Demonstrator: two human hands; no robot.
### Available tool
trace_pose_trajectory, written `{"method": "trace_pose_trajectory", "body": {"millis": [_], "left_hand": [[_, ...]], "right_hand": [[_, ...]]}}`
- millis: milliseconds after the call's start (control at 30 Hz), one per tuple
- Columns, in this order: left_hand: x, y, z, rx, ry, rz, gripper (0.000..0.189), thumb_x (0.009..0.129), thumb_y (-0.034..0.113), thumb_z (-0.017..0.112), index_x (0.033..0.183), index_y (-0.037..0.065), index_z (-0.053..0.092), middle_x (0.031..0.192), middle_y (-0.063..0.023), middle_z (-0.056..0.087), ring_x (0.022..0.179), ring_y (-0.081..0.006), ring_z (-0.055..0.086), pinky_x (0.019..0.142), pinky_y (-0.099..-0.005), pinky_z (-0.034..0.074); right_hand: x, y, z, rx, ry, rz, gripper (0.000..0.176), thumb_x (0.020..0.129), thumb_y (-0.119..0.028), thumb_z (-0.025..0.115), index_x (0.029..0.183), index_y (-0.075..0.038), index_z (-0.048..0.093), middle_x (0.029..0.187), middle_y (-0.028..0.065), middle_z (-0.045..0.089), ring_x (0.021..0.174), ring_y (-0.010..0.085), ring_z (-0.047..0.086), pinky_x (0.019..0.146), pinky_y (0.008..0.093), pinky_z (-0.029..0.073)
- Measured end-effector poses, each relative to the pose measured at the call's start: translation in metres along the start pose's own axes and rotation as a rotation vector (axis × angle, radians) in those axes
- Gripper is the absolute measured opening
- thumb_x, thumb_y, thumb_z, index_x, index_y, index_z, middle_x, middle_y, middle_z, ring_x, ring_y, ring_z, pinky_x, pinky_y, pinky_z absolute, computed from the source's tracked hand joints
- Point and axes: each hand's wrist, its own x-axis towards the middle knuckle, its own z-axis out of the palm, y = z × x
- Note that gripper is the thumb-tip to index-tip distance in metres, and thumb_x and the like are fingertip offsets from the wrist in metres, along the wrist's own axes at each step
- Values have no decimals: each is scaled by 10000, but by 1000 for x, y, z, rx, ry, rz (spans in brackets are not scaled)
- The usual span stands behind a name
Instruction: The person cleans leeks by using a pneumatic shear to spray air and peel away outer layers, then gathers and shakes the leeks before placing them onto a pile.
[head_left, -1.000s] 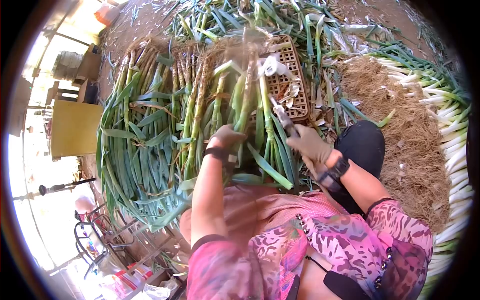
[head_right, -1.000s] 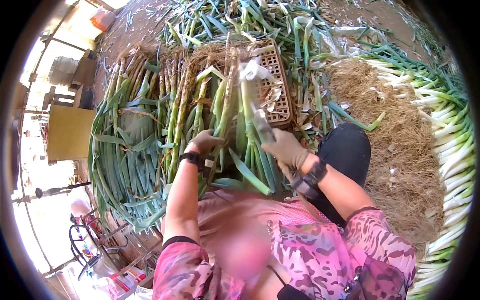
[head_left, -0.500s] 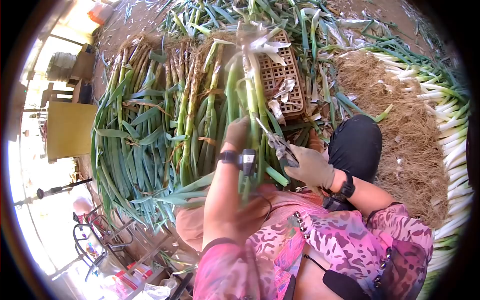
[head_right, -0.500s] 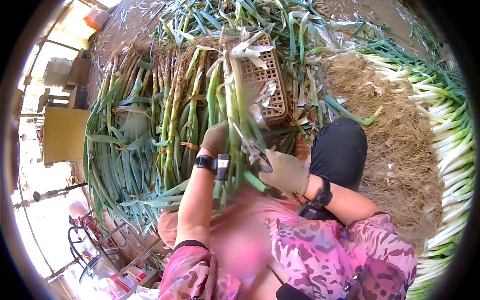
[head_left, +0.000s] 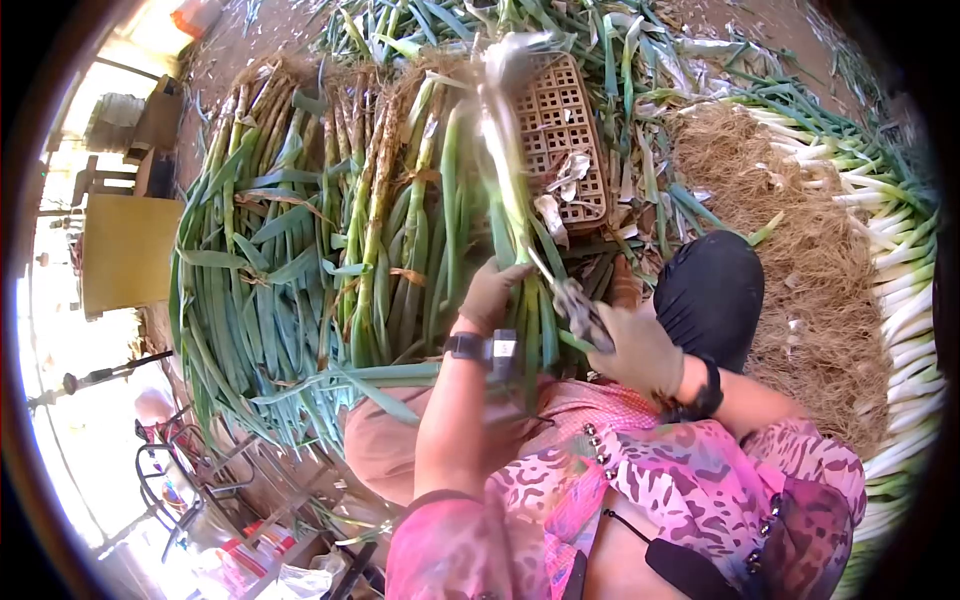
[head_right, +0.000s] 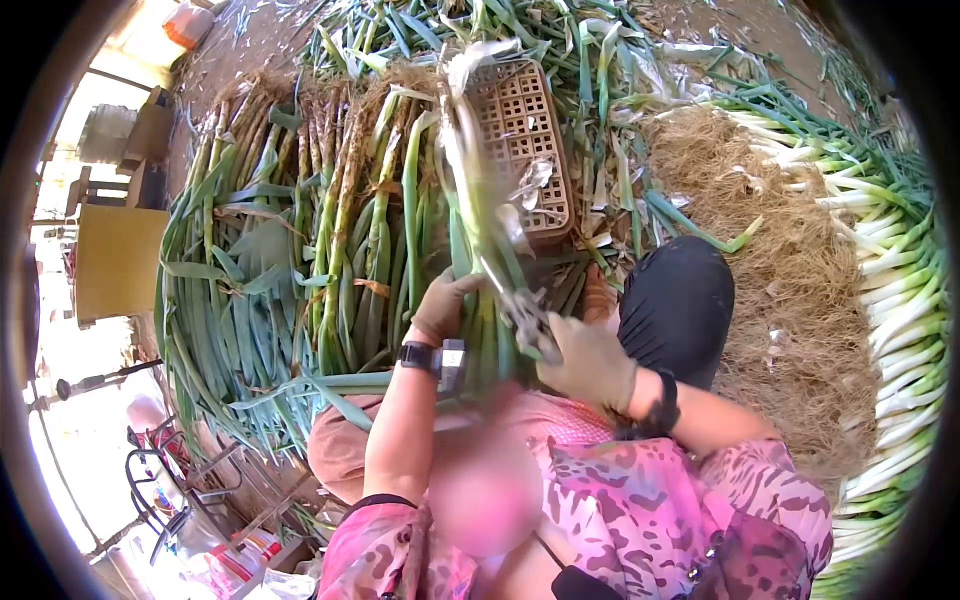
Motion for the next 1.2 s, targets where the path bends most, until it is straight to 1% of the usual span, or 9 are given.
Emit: {"method": "trace_pose_trajectory", "body": {"millis": [267, 467, 567, 667, 700, 733, 833, 933, 1200], "left_hand": [[5, -11, 12, -163, -45, 37, 278, 931, 118, 658, 1184, 7, 627, 1042, -81, 693, 883, -179, 687, 767, -320, 581], [8, -30, 13, -124, -49, 23, 276, 918, 134, 678, 1167, 23, 637, 1011, -68, 696, 862, -178, 673, 761, -324, 564], [3, -27, 16, -153, -38, 0, 277, 911, 149, 690, 1150, 17, 639, 993, -69, 696, 851, -180, 672, 759, -323, 559], [1, -27, 16, -149, -45, -10, 291, 919, 159, 688, 1158, 5, 627, 1003, -77, 694, 858, -181, 672, 768, -327, 557], [-1, -27, 19, -131, -40, 7, 293, 922, 158, 685, 1163, 4, 624, 1007, -78, 694, 863, -180, 672, 770, -327, 558], [-2, -29, 21, -111, -36, 23, 295, 926, 158, 682, 1169, 3, 620, 1011, -79, 693, 867, -180, 672, 772, -328, 558], [3, -28, 26, -168, -65, -26, 309, 922, 144, 688, 1180, -6, 608, 1005, -79, 697, 860, -171, 671, 771, -308, 553], [6, -31, 29, -107, -39, -13, 321, 922, 144, 690, 1187, -14, 601, 997, -82, 698, 851, -166, 671, 759, -296, 552], [0, -23, 40, 56, -59, -3, 379, 912, 200, 720, 1206, -14, 613, 1028, -78, 701, 880, -156, 666, 786, -302, 545]], "right_hand": [[31, 15, 11, -18, 183, 38, 579, 826, -359, 656, 1247, 14, 518, 992, 231, 665, 898, 420, 660, 797, 506, 521], [180, 4, -45, -35, 123, 230, 466, 821, -402, 639, 1073, -10, 634, 931, 233, 703, 913, 403, 685, 817, 464, 537], [225, 11, -53, -114, 169, 102, 469, 817, -424, 636, 1039, -10, 648, 921, 236, 706, 907, 406, 687, 816, 465, 535], [231, 2, -69, -119, 124, 168, 477, 809, -429, 640, 1022, -3, 645, 929, 240, 704, 905, 406, 686, 820, 470, 533], [221, -7, -75, -103, 64, 188, 436, 874, -371, 561, 1002, 11, 725, 1016, 265, 702, 949, 405, 696, 851, 457, 549], [206, -18, -75, -177, 103, 80, 426, 853, -357, 576, 1015, 8, 722, 1019, 259, 706, 958, 400, 698, 863, 448, 547], [202, -3, -63, -162, 17, 194, 490, 845, -376, 589, 1115, 24, 674, 1057, 262, 701, 1010, 390, 691, 904, 437, 536], [204, 16, -54, -186, 158, 200, 571, 819, -417, 635, 1180, 26, 614, 1035, 253, 700, 993, 390, 681, 880, 457, 526], [211, 0, -55, -299, -4, 98, 537, 824, -434, 643, 1092, 30, 666, 1054, 244, 708, 993, 374, 698, 878, 435, 543]]}}
